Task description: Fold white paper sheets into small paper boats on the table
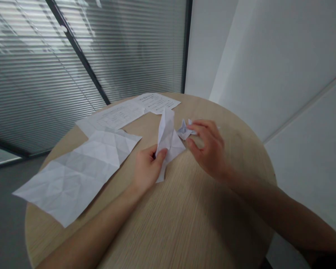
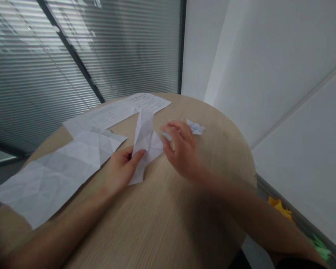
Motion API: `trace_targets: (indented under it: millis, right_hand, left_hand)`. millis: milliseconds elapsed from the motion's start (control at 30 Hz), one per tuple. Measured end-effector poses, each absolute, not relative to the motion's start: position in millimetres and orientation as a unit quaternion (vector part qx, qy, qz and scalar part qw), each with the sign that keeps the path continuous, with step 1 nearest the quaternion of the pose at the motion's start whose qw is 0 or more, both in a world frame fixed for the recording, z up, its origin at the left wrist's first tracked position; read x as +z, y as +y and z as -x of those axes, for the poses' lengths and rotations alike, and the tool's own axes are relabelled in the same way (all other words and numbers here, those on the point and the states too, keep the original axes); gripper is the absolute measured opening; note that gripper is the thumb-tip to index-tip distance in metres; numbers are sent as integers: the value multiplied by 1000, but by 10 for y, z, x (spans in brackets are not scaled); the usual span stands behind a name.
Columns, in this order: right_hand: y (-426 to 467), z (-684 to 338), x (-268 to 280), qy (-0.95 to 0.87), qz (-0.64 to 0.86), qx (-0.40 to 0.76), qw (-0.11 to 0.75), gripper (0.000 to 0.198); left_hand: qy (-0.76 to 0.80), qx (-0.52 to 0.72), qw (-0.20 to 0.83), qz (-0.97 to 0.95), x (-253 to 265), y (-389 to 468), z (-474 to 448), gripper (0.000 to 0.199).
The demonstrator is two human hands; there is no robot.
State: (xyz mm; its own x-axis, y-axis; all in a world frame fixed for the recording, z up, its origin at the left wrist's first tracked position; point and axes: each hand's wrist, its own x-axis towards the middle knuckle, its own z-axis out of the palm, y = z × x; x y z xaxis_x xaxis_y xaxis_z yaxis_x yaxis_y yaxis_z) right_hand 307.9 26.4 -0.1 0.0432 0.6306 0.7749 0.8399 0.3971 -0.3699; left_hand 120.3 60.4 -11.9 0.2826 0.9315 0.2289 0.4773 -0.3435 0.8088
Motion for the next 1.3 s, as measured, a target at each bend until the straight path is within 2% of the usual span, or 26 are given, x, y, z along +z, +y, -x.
trace_targets:
  millis: [167, 300, 467, 533, 667, 800, 1000, 1300]
  right_hand:
    - [184, -2812, -204, -721, 527, 114, 435, 28]
    - [174, -2749, -231, -685, 515, 216, 467, 31]
    - [190, -2737, -254, -640, 501, 303, 498, 28]
    - [200, -2720, -273, -626, 501, 307, 513, 27]
    - [215, -2674, -293, -616, 504, 304, 523, 32]
    - [264, -2668, -271, -611, 543, 265, 511, 40]
    - [394, -2773, -233, -585, 641, 188, 460, 18]
    - [416, -2895, -222, -600, 630, 177, 460, 10]
  left_hand:
    - [446, 425, 370, -696, -166, 538, -1266, 29]
    - [400, 448, 403, -690, -176, 501, -1281, 35]
    - [398, 463, 386, -691, -230, 509, -1283, 29]
    - [405, 463, 373, -694, -253, 510, -1292, 29]
    - [432, 468, 307, -707, -278, 512, -1321, 42]
    - [439, 472, 282, -710, -292, 512, -1344, 36]
    - [441, 460, 260, -725, -253, 455, -1355, 30]
    - [505, 456, 203, -704, -172, 612, -1202, 19]
